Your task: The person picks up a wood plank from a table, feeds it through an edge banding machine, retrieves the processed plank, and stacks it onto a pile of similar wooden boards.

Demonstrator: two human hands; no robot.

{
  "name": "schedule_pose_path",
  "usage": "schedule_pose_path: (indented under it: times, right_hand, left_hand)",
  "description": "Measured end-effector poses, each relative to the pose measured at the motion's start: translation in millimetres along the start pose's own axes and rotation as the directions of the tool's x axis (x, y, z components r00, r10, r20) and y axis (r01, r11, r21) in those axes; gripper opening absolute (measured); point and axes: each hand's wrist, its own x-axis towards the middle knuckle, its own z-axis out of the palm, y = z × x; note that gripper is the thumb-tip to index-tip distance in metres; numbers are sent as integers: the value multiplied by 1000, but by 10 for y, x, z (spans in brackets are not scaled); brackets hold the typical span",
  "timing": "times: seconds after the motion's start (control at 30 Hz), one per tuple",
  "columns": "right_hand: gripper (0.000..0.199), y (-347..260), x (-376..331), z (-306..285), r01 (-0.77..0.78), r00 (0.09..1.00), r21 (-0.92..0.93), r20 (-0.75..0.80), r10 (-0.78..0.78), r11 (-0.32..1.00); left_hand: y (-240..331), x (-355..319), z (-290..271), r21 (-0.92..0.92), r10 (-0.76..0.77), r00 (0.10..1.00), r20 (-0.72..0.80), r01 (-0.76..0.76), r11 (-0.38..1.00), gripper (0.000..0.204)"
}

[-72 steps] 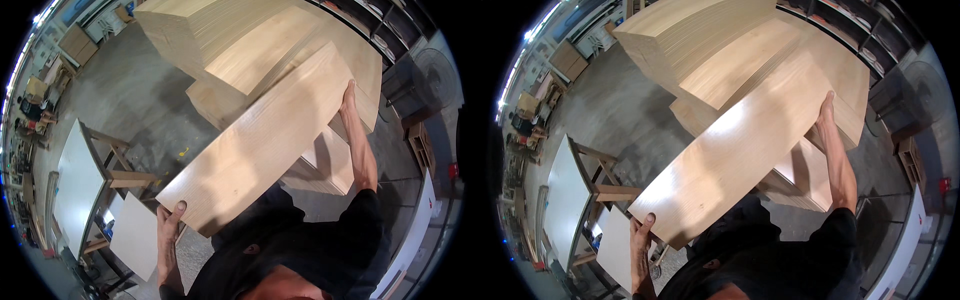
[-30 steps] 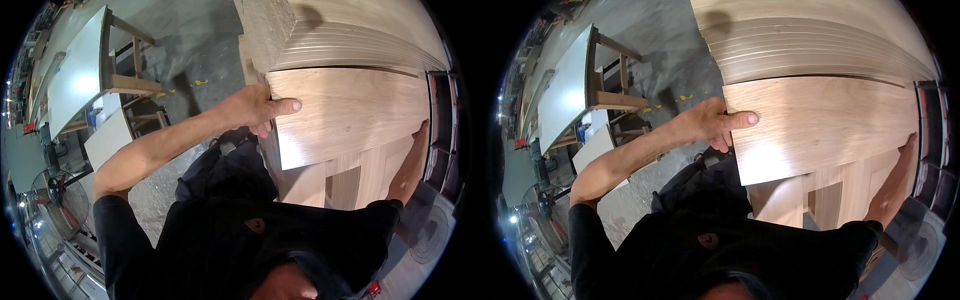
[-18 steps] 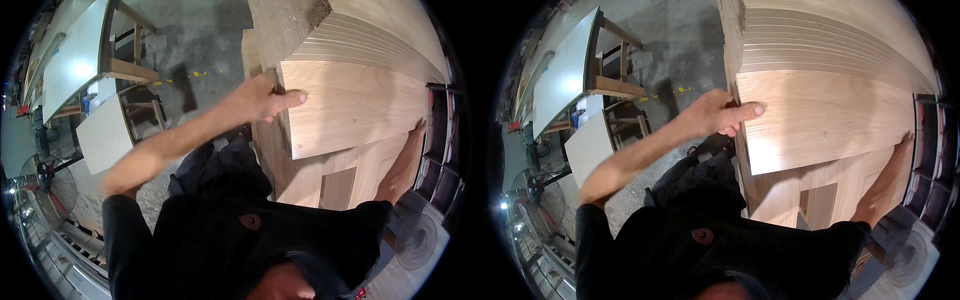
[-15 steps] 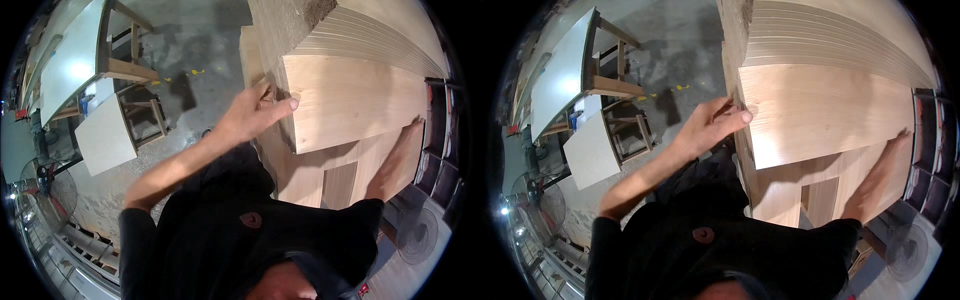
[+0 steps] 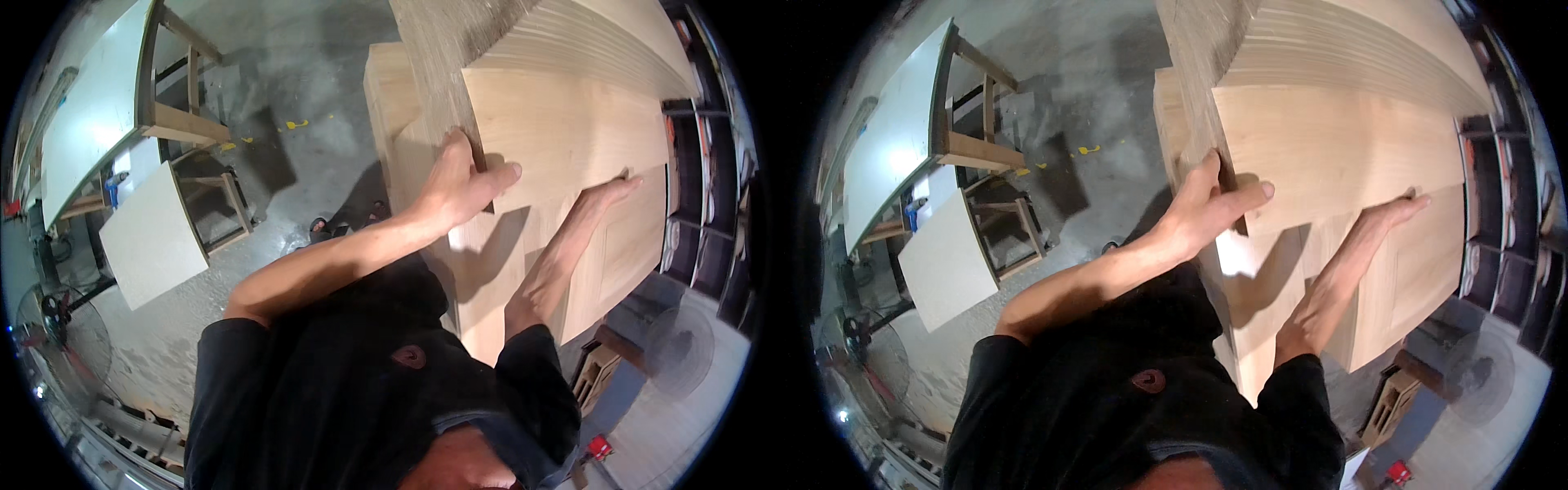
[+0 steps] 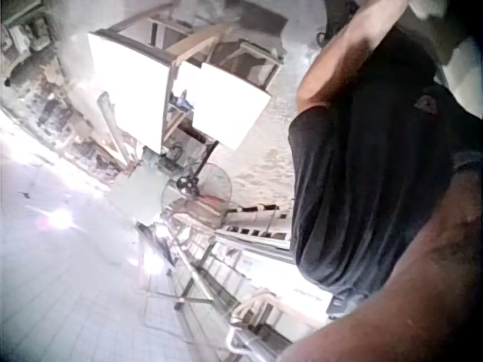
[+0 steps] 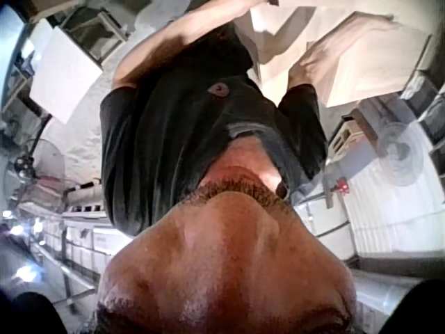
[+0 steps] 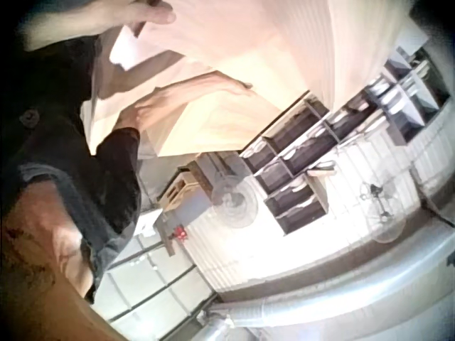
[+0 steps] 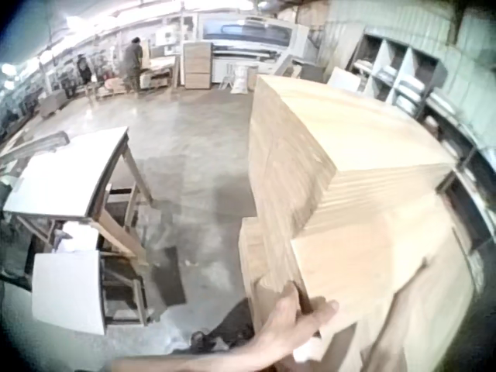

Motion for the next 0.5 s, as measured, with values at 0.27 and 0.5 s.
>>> schedule_pose_path:
  times: [0.27, 0.5]
  right_hand:
    - [70, 161, -665, 313, 154, 988, 0, -3, -154, 988]
    - [52, 331, -1456, 668, 194, 968, 241, -205, -145, 951]
  left_hand:
    - [-92, 93, 54, -239, 153, 988, 29, -141, 961, 44]
    - [-145, 141, 87, -520, 220, 973, 63, -156, 840, 38]
